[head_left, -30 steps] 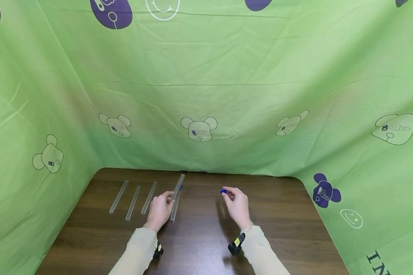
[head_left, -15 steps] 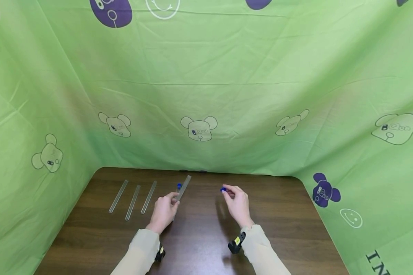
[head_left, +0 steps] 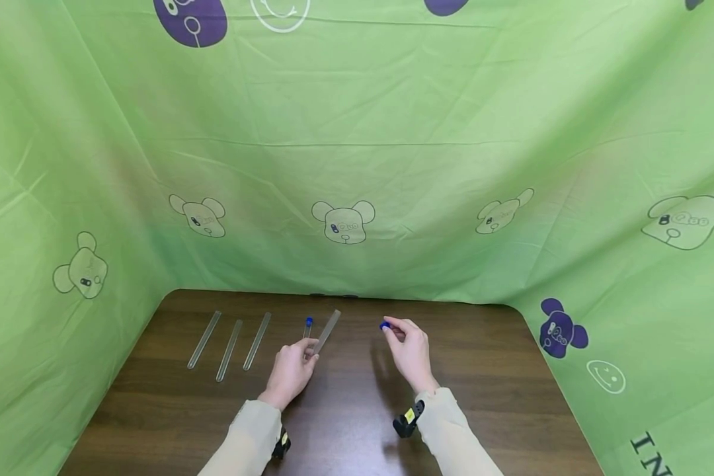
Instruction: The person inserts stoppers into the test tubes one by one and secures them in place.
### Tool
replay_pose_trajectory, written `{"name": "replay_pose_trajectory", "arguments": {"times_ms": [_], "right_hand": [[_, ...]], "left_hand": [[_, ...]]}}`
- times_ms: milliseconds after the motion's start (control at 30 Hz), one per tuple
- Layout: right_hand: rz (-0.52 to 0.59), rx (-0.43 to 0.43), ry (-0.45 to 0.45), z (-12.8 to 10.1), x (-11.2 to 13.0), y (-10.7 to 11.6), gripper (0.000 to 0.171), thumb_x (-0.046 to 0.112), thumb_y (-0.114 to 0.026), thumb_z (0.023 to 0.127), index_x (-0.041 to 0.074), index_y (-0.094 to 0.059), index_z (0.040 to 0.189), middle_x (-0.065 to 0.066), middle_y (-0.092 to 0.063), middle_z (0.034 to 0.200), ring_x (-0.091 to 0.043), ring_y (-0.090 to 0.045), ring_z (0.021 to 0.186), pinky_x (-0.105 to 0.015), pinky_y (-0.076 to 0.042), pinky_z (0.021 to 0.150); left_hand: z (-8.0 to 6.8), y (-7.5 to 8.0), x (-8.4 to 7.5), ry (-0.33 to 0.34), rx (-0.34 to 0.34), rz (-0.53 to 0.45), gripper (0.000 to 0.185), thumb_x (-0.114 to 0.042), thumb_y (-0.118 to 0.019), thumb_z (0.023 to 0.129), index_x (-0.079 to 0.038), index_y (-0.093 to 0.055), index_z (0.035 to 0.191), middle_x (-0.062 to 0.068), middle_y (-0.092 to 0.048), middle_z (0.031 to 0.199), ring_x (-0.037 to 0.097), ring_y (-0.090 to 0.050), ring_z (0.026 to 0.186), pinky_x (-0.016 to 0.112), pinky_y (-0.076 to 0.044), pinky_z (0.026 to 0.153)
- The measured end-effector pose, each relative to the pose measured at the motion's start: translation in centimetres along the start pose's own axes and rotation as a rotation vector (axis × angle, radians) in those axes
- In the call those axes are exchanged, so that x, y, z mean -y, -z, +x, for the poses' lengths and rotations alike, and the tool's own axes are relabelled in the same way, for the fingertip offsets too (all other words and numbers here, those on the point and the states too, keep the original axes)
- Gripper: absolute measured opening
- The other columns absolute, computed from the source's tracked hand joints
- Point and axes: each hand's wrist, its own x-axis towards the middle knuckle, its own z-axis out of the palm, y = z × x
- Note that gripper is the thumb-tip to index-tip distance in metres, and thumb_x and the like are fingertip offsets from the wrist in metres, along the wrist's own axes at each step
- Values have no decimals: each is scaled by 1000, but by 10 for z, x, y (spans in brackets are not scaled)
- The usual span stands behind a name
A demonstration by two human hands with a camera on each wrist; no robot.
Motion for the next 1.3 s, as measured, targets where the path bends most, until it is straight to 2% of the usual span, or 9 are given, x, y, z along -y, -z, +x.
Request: {"name": "replay_pose_trajectory", "arguments": {"times_ms": [433, 1300], "right_hand": [[8, 7, -22, 2, 9, 2, 20, 2, -76, 91, 3, -78, 111, -5, -73, 95, -20, -72, 82, -28, -57, 77], [22, 1, -13, 5, 19, 5, 21, 3, -75, 92, 3, -77, 113, -5, -73, 97, -19, -71, 84, -28, -57, 78]], "left_hand": [[-5, -2, -6, -19, 33, -12, 26, -1, -77, 88, -4, -73, 114, 6, -75, 90, 13, -72, 75, 29, -58, 67], [-11, -8, -10, -53, 85, 10, 24, -5, -75, 91, -5, -73, 115, 5, -76, 94, 14, -72, 81, 31, -58, 71]]}}
